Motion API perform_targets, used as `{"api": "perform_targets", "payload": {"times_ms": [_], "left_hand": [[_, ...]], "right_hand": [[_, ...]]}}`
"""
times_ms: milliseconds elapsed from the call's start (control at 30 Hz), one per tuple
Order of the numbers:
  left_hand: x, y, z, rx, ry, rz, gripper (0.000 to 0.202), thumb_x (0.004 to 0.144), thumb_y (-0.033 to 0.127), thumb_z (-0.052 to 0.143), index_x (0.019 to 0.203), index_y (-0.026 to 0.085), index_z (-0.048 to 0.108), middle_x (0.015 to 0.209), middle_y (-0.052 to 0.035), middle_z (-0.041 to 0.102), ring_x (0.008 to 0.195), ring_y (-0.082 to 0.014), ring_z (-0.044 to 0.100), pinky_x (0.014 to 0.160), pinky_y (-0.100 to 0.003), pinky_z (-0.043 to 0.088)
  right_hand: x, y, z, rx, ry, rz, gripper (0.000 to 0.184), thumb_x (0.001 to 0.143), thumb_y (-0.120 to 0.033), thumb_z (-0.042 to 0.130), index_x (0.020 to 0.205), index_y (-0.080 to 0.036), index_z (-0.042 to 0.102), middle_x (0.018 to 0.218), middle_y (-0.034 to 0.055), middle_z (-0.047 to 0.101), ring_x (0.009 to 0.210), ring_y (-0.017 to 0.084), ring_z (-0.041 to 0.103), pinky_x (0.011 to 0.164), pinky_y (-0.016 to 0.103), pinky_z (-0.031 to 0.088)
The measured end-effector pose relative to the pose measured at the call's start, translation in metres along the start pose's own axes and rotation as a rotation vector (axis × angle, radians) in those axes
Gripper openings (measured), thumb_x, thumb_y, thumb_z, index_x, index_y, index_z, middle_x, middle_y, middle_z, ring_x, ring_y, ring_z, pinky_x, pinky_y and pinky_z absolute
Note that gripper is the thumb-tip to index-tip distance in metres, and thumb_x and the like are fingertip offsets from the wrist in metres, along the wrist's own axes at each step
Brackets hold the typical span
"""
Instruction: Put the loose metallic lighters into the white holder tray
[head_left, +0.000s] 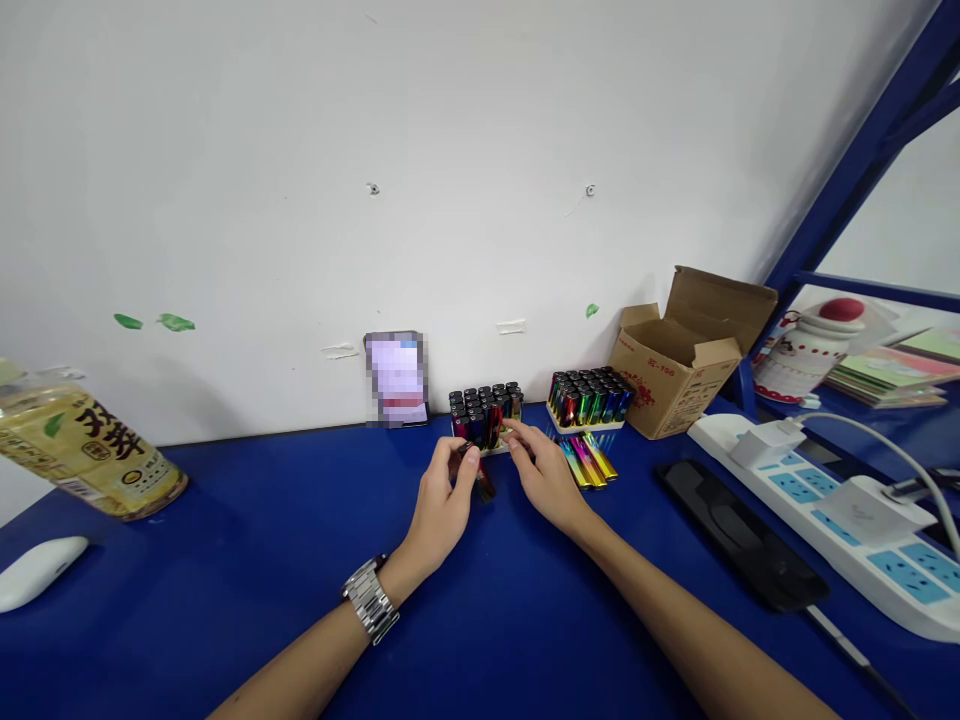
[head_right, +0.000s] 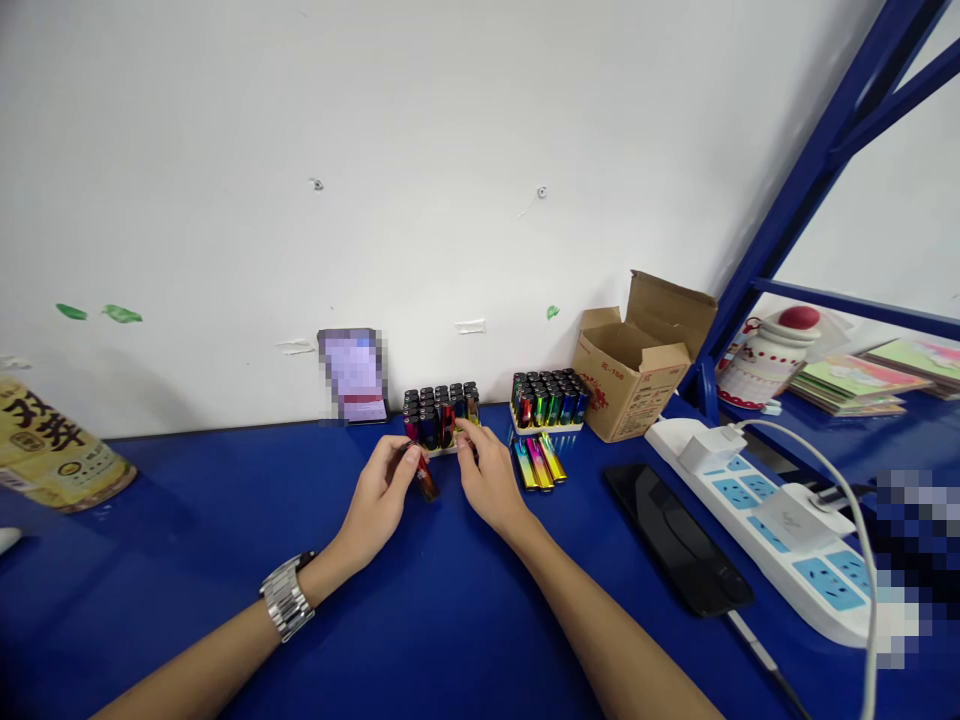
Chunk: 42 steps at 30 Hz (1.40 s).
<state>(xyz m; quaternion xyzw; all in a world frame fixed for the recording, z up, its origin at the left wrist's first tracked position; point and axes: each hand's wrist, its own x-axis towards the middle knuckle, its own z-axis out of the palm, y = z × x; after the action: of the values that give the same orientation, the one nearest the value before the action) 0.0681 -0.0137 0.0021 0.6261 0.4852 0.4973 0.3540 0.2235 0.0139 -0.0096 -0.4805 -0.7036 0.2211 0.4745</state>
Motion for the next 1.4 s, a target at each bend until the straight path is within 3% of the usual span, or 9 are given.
{"api": "perform_targets", "payload": {"times_ms": [67,167,300,500,700,967,1133,1400], "left_hand": [[-0.001,0.003,0.001,-0.097,-0.023,-0.036,0.027,0.091,0.048,0.039,0.095,0.022,0.042,0.072,0.0034,0.059,0.06,-0.0114,0.057,0.06,-0.025,0.046],[-0.001,0.006,0.001,-0.136,0.001,-0.067,0.03,0.091,0.052,0.037,0.092,0.022,0.042,0.054,0.0094,0.049,0.042,-0.0077,0.045,0.046,-0.02,0.038],[-0.001,0.007,0.0,-0.207,0.007,-0.15,0.042,0.088,0.059,0.035,0.079,0.019,0.047,0.045,0.0088,0.04,0.036,-0.0067,0.034,0.036,-0.018,0.027],[0.0,0.006,-0.003,-0.253,-0.004,-0.242,0.046,0.085,0.054,0.042,0.061,0.016,0.053,0.038,0.0049,0.04,0.035,-0.0068,0.035,0.037,-0.019,0.027],[-0.001,0.008,-0.002,-0.204,-0.014,-0.126,0.048,0.086,0.057,0.044,0.072,0.014,0.058,0.051,0.0028,0.051,0.046,-0.0075,0.047,0.047,-0.019,0.038],[-0.002,0.009,-0.003,-0.138,-0.023,-0.181,0.054,0.086,0.063,0.037,0.062,0.016,0.051,0.038,0.0067,0.04,0.032,-0.0052,0.033,0.036,-0.018,0.027],[0.0,0.005,-0.005,-0.171,-0.054,-0.261,0.053,0.087,0.051,0.039,0.047,0.017,0.045,0.03,0.0054,0.036,0.027,-0.0057,0.031,0.033,-0.019,0.024],[0.003,-0.004,-0.008,-0.258,-0.02,-0.344,0.047,0.084,0.041,0.038,0.042,0.019,0.043,0.025,0.0055,0.032,0.023,-0.0066,0.027,0.031,-0.019,0.02]], "right_hand": [[0.0,-0.001,0.0,-0.012,-0.015,-0.005,0.035,0.092,-0.026,0.039,0.12,-0.017,0.058,0.102,0.01,0.065,0.095,0.019,0.062,0.086,0.034,0.048],[-0.001,0.0,0.0,-0.013,-0.012,-0.009,0.035,0.091,-0.025,0.04,0.12,-0.015,0.057,0.1,0.0097,0.064,0.093,0.019,0.062,0.085,0.033,0.048],[-0.001,0.002,0.002,-0.007,-0.012,-0.024,0.035,0.09,-0.024,0.041,0.12,-0.014,0.056,0.099,0.0103,0.063,0.093,0.02,0.061,0.085,0.036,0.048],[-0.002,0.006,0.004,-0.009,-0.017,-0.065,0.04,0.09,-0.023,0.041,0.129,-0.017,0.05,0.102,0.0108,0.061,0.094,0.021,0.06,0.085,0.039,0.05],[-0.003,0.004,0.004,-0.011,-0.025,-0.062,0.045,0.09,-0.022,0.042,0.134,-0.018,0.044,0.103,0.0109,0.058,0.094,0.021,0.058,0.085,0.041,0.05],[-0.004,0.0,0.003,-0.011,-0.036,-0.079,0.046,0.089,-0.02,0.043,0.135,-0.021,0.042,0.105,0.0093,0.057,0.085,0.018,0.06,0.085,0.039,0.05],[-0.004,0.002,0.004,-0.01,-0.018,-0.067,0.04,0.088,-0.019,0.044,0.128,-0.019,0.045,0.103,0.0091,0.058,0.083,0.018,0.061,0.083,0.038,0.05],[-0.004,0.001,0.004,0.002,-0.023,-0.044,0.034,0.087,-0.02,0.044,0.12,-0.018,0.046,0.103,0.0093,0.059,0.082,0.017,0.061,0.08,0.035,0.05]]}}
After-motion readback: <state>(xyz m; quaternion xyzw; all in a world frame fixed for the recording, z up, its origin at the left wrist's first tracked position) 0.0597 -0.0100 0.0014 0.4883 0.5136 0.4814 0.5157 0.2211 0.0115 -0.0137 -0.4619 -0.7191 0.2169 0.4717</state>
